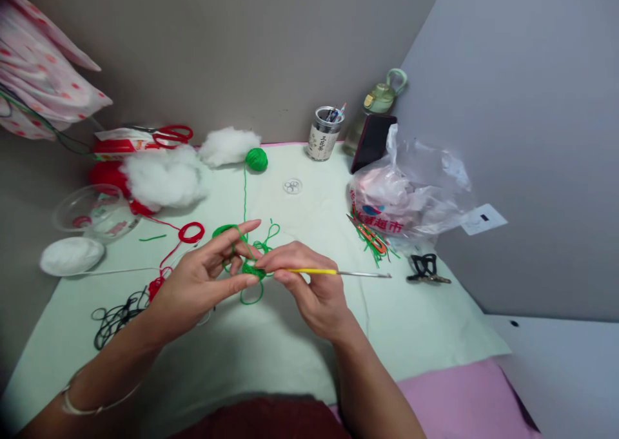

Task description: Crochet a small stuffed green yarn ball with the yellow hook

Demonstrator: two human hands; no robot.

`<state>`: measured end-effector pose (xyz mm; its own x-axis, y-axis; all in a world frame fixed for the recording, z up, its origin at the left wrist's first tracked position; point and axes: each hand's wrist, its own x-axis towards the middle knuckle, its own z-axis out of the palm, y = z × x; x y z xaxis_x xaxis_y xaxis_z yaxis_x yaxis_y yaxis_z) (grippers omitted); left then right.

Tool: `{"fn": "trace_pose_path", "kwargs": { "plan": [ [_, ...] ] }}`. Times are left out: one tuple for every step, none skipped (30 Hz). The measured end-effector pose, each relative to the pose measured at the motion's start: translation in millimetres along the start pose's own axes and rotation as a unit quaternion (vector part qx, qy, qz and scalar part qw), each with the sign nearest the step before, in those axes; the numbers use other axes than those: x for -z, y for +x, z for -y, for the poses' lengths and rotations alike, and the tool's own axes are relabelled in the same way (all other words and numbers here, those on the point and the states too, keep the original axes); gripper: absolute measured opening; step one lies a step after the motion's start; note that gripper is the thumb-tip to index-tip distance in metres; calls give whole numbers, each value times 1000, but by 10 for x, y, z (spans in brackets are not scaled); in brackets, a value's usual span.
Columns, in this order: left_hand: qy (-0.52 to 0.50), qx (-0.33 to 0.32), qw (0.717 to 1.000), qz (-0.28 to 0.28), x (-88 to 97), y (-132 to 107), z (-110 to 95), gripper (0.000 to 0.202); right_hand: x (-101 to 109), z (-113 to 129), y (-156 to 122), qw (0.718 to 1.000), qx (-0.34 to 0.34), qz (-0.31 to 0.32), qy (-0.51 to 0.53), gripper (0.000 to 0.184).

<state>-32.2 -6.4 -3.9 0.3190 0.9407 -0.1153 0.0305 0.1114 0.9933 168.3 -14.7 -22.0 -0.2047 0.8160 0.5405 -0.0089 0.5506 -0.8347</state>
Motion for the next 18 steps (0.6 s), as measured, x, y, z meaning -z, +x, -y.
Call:
{"fn": "trace_pose_path", "kwargs": {
  "plan": [
    [9,0,1000,-5,-3,4,4,72,7,8,6,1000,6,9,-23,17],
    [18,-2,1000,-9,-4,8,8,72,15,17,14,999,11,17,-42,16],
    [28,-5,1000,-12,-3,11,12,71,23,24,21,998,16,24,-56,16],
    [40,-8,999,-15,0,14,16,70,28,30,27,997,22,27,-66,17],
    [52,-12,998,-20,3,16,20,70,29,32,30,996,27,28,-76,18],
    [62,-17,998,-26,6,18,25,69,25,30,29,995,37,27,-89,19],
    [68,-23,997,-33,6,20,30,69,15,24,23,993,51,24,-107,20],
    [70,-29,996,-43,1,19,36,68,-2,13,13,988,71,23,-135,21],
    [68,-36,995,-56,-10,16,43,67,-24,-2,-1,980,96,22,-172,22],
    [65,-44,995,-68,-29,9,51,66,-51,-17,-20,968,123,19,-217,24],
    [63,-53,993,-80,-56,-2,59,64,-80,-32,-41,953,150,11,-262,25],
    [62,-61,992,-91,-89,-16,67,62,-108,-43,-63,936,174,-4,-306,26],
    [58,-67,991,-100,-126,-33,74,60,-132,-48,-87,919,190,-22,-345,26],
    [45,-69,991,-105,-164,-50,78,59,-152,-48,-110,903,201,-38,-378,25],
    [18,-63,992,-105,-200,-66,79,60,-165,-42,-133,889,211,-52,-403,25],
    [-27,-48,994,-97,-232,-79,77,61,-173,-32,-155,877,222,-61,-421,26],
    [-86,-24,993,-81,-257,-86,72,63,-177,-20,-174,869,232,-64,-433,28],
    [-154,11,986,-57,-274,-88,65,64,-177,-9,-191,865,240,-66,-435,32]
  ]
}}
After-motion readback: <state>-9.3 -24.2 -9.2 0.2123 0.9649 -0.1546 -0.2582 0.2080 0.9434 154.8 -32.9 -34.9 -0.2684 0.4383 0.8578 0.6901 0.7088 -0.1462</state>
